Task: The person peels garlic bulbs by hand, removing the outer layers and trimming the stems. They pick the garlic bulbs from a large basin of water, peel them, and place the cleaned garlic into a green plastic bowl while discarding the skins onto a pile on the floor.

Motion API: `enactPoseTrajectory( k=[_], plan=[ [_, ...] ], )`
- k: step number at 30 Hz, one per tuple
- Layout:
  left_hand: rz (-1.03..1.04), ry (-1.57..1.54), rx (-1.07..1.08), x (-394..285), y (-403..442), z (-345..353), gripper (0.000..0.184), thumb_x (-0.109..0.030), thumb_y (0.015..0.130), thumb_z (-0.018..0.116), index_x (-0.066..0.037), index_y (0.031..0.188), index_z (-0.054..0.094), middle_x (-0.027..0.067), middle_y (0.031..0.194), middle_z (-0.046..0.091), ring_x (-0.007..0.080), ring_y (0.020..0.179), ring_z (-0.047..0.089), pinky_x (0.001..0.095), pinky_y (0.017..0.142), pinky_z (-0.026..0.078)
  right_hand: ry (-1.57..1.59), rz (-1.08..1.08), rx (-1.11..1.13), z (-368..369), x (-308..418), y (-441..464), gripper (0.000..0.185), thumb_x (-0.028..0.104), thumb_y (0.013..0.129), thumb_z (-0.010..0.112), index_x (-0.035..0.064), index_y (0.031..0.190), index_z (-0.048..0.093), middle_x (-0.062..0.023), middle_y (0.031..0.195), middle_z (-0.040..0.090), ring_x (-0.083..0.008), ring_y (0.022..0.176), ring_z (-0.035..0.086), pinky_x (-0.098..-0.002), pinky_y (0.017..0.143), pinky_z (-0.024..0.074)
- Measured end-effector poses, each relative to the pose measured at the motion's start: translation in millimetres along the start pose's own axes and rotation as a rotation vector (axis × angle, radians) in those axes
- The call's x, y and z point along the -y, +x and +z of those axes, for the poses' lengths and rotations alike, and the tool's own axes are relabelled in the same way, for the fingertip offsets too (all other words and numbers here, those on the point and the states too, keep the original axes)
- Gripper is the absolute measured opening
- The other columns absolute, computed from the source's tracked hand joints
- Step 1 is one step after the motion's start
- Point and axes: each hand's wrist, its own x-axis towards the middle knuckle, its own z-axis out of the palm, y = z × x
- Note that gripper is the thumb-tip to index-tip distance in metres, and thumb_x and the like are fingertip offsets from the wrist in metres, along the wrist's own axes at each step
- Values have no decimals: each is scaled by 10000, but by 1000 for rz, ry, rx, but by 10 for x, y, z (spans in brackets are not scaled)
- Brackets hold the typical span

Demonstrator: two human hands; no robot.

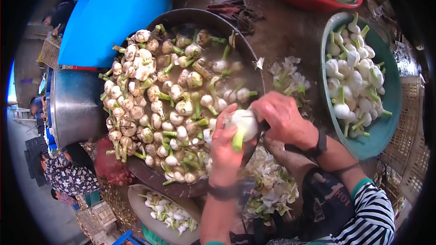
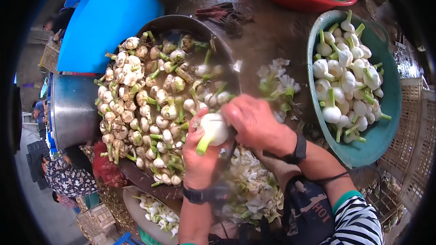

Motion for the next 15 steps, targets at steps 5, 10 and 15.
enactPoseTrajectory(
  k=[5,10,15],
  plan=[
    [-319,195,223,-80,-205,22,654,-175,658,722,10,1193,396,178,988,587,286,829,632,394,740,548,-122,54,8,-183,-356,147,412,7,532,663,47,908,500,-131,826,570,-339,770,582,-423,620,482],
    [-203,136,243,79,-231,130,551,-307,765,691,22,1146,468,170,1001,588,286,859,636,354,726,546,-597,402,50,-267,-710,-26,157,90,717,594,69,865,548,-119,818,587,-317,816,584,-432,701,482],
    [101,137,-54,255,-21,174,419,-293,986,371,35,1238,443,147,1103,562,285,965,605,344,765,531,362,272,338,-529,-213,-10,687,126,682,731,62,1309,458,-140,1386,415,-313,1273,399,-380,1038,348]
  ],
)
